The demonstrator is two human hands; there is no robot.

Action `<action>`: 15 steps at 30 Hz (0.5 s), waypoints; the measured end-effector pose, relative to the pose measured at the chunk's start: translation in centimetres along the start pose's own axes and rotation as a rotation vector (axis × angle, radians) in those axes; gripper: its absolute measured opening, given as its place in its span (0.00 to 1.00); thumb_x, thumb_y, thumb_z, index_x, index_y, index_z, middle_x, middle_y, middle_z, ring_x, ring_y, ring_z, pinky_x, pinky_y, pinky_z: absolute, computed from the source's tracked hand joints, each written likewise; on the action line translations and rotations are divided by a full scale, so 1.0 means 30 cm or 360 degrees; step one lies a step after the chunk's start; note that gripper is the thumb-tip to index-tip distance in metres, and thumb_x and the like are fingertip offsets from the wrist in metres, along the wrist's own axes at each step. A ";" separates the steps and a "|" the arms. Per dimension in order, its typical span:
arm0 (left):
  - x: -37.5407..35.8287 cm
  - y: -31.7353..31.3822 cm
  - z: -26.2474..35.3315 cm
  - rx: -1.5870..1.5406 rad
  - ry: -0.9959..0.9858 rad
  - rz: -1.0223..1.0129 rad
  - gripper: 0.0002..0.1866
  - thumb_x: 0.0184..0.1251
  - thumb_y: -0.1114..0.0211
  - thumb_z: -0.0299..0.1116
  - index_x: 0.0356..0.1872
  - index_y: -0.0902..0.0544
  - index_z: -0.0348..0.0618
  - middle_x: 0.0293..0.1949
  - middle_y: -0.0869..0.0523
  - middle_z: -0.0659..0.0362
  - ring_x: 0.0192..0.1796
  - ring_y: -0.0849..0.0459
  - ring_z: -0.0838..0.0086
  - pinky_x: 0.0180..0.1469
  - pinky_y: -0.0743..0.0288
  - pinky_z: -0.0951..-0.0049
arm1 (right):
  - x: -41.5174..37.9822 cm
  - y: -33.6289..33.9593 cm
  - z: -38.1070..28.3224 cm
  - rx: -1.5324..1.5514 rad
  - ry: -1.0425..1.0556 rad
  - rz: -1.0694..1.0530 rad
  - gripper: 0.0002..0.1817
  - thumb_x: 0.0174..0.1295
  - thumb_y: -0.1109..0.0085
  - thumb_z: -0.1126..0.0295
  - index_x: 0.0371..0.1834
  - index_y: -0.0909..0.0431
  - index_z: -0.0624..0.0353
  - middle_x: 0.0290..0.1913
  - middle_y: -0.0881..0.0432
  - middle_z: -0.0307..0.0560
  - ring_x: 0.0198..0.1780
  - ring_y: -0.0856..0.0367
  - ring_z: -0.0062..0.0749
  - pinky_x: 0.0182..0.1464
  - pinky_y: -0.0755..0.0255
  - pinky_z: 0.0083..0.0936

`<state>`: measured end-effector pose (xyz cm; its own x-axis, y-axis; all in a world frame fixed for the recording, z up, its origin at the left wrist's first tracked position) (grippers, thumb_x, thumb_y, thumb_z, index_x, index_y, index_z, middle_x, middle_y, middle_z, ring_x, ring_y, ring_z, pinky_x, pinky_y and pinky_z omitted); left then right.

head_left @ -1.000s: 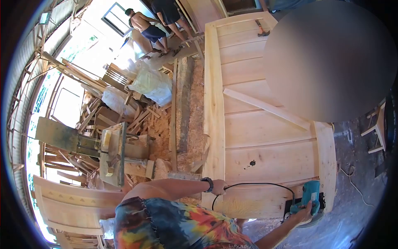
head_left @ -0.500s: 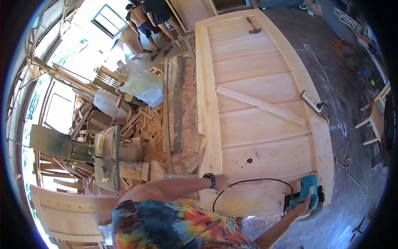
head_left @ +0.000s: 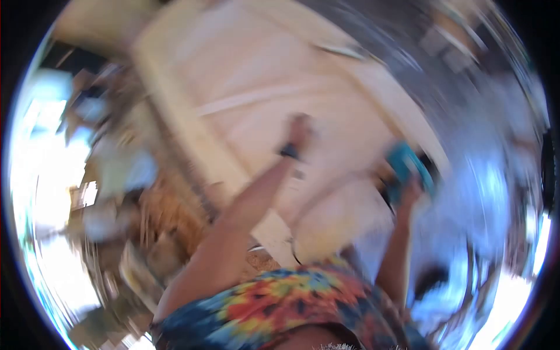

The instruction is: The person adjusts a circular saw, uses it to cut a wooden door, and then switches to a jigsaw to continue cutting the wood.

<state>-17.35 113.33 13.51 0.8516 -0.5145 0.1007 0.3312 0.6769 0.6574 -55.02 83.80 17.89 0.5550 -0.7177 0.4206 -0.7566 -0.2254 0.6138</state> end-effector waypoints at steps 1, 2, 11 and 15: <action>0.033 0.009 0.037 -0.0250 0.0070 0.0086 0.15 0.63 0.38 0.30 0.51 0.22 0.39 0.46 0.19 0.47 0.49 0.20 0.54 0.57 0.26 0.49 | 0.015 -0.066 0.120 -0.1221 -0.0562 -0.0792 0.19 0.73 0.49 0.73 0.66 0.21 0.58 0.43 0.13 0.59 0.40 0.14 0.44 0.44 0.22 0.41; 0.060 -0.140 -0.157 -0.1177 0.0826 -0.0310 0.10 0.64 0.37 0.30 0.45 0.23 0.42 0.42 0.20 0.51 0.47 0.21 0.59 0.55 0.25 0.52 | 0.061 0.002 -0.064 -0.0652 -0.0538 -0.0053 0.13 0.70 0.37 0.60 0.44 0.13 0.58 0.32 0.18 0.42 0.32 0.24 0.33 0.39 0.27 0.38; 0.073 0.013 0.281 0.0779 -0.0518 0.0087 0.14 0.61 0.30 0.36 0.44 0.20 0.44 0.52 0.19 0.50 0.58 0.24 0.50 0.60 0.34 0.47 | 0.178 0.169 -0.400 0.0491 -0.1591 0.0394 0.18 0.65 0.31 0.60 0.44 0.15 0.67 0.34 0.12 0.52 0.37 0.15 0.33 0.45 0.22 0.34; 0.108 -0.001 0.316 0.0838 -0.0502 0.0091 0.12 0.63 0.30 0.34 0.44 0.21 0.43 0.53 0.21 0.50 0.58 0.24 0.51 0.60 0.35 0.48 | 0.194 0.157 -0.366 0.0558 -0.1606 0.0348 0.17 0.65 0.30 0.61 0.42 0.16 0.68 0.30 0.16 0.44 0.34 0.22 0.23 0.41 0.24 0.28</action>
<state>-18.45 106.65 20.88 0.6740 -0.6705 0.3100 -0.0253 0.3984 0.9169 -51.56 85.80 30.58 -0.0218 -0.9392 -0.3427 -0.9498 -0.0875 0.3003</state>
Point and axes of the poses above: each hand's wrist, its own x-axis towards the middle knuckle, its own y-axis out of the back of the hand, z = x × y, the point moved 8 cm from there along x, towards the middle knuckle
